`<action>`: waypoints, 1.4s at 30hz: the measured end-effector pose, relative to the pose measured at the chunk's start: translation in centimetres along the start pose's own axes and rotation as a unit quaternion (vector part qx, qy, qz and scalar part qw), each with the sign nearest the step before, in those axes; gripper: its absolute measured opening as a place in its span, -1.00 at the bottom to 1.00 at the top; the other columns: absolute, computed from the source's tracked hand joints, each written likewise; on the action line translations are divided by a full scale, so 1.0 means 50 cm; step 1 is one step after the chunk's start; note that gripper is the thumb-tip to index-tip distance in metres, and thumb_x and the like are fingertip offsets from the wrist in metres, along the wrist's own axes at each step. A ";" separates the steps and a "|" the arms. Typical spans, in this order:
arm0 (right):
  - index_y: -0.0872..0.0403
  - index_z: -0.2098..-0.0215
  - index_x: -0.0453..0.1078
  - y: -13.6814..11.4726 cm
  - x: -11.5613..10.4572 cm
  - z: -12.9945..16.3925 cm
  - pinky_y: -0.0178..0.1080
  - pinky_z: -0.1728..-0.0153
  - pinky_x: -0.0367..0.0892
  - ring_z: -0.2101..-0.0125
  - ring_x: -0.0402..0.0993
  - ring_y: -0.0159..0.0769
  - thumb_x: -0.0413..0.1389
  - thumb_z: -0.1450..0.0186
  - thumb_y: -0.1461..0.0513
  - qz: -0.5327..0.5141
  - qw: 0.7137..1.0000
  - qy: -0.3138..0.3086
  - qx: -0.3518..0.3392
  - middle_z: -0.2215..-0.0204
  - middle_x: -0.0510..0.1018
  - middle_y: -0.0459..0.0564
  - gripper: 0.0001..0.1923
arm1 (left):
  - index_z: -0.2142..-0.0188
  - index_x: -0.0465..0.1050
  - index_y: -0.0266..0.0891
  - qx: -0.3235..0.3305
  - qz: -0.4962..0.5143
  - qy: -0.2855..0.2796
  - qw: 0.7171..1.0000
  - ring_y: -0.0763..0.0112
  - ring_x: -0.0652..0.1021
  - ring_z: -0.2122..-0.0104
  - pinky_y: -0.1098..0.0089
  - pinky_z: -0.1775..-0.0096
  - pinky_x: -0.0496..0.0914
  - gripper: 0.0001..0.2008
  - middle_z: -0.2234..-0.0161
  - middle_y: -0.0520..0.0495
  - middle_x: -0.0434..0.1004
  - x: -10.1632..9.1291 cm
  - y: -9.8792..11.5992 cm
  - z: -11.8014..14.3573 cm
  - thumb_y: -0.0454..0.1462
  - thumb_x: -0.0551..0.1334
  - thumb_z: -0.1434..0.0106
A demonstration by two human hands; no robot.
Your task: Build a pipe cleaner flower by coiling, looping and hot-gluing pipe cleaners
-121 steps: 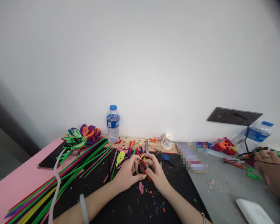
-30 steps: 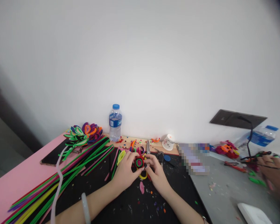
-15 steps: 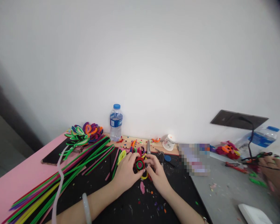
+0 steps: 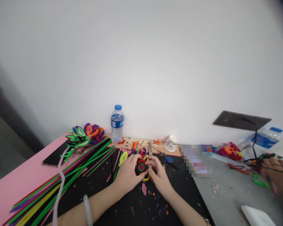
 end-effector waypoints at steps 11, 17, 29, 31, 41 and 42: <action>0.03 0.03 0.17 -0.001 -0.001 0.002 -0.21 0.24 0.31 0.27 0.42 -0.25 0.01 -0.24 0.28 0.005 1.000 0.001 -0.004 0.29 0.47 -0.02 -0.69 | 0.16 0.26 -0.14 0.006 -0.002 0.002 1.000 0.22 0.43 0.28 0.33 0.30 0.29 -0.63 0.32 -0.03 0.39 0.000 0.000 0.001 -0.30 0.25 -0.01; 0.02 0.03 0.17 0.004 0.000 0.002 -0.20 0.24 0.31 0.28 0.42 -0.24 0.02 -0.24 0.28 0.003 1.000 0.000 -0.005 0.30 0.45 -0.03 -0.68 | 0.14 0.24 -0.15 0.002 -0.001 -0.004 1.000 0.21 0.42 0.27 0.30 0.28 0.29 -0.62 0.31 -0.05 0.39 0.004 -0.003 0.001 -0.29 0.25 -0.01; 0.03 0.04 0.18 -0.008 0.004 0.002 -0.23 0.25 0.28 0.31 0.40 -0.28 -0.01 -0.24 0.32 0.008 1.000 -0.007 -0.008 0.30 0.45 -0.04 -0.69 | 0.13 0.23 -0.16 0.005 -0.002 -0.011 1.000 0.20 0.41 0.24 0.29 0.25 0.30 -0.63 0.28 -0.07 0.36 0.003 0.002 0.001 -0.32 0.22 -0.03; 0.02 0.04 0.19 -0.007 0.004 0.002 -0.24 0.25 0.28 0.31 0.40 -0.29 -0.01 -0.24 0.32 0.009 1.000 -0.008 -0.008 0.29 0.45 -0.04 -0.69 | 0.13 0.24 -0.16 0.006 -0.001 -0.011 1.000 0.20 0.41 0.23 0.28 0.24 0.30 -0.63 0.27 -0.07 0.35 0.002 0.003 0.001 -0.32 0.21 -0.04; 0.04 0.03 0.19 -0.005 0.004 0.000 -0.25 0.26 0.28 0.33 0.40 -0.29 -0.01 -0.24 0.32 0.013 1.000 -0.004 -0.009 0.28 0.47 -0.03 -0.68 | 0.08 0.24 -0.13 0.000 0.007 0.002 1.000 0.23 0.41 0.23 0.26 0.21 0.35 -0.61 0.24 -0.06 0.29 0.006 -0.005 0.003 -0.34 0.19 -0.06; 0.04 0.02 0.19 -0.005 0.004 0.001 -0.24 0.25 0.28 0.33 0.40 -0.29 -0.01 -0.24 0.32 0.012 1.000 -0.005 -0.009 0.27 0.47 -0.03 -0.68 | 0.08 0.24 -0.13 0.000 0.007 0.004 1.000 0.23 0.42 0.24 0.26 0.22 0.35 -0.61 0.24 -0.06 0.29 0.005 -0.005 0.003 -0.34 0.19 -0.06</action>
Point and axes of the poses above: each hand's wrist, its own z-axis away from the middle knuckle, its own x-axis out of the palm, y = z × x, the point moved 8 cm from there along -z, towards the middle knuckle
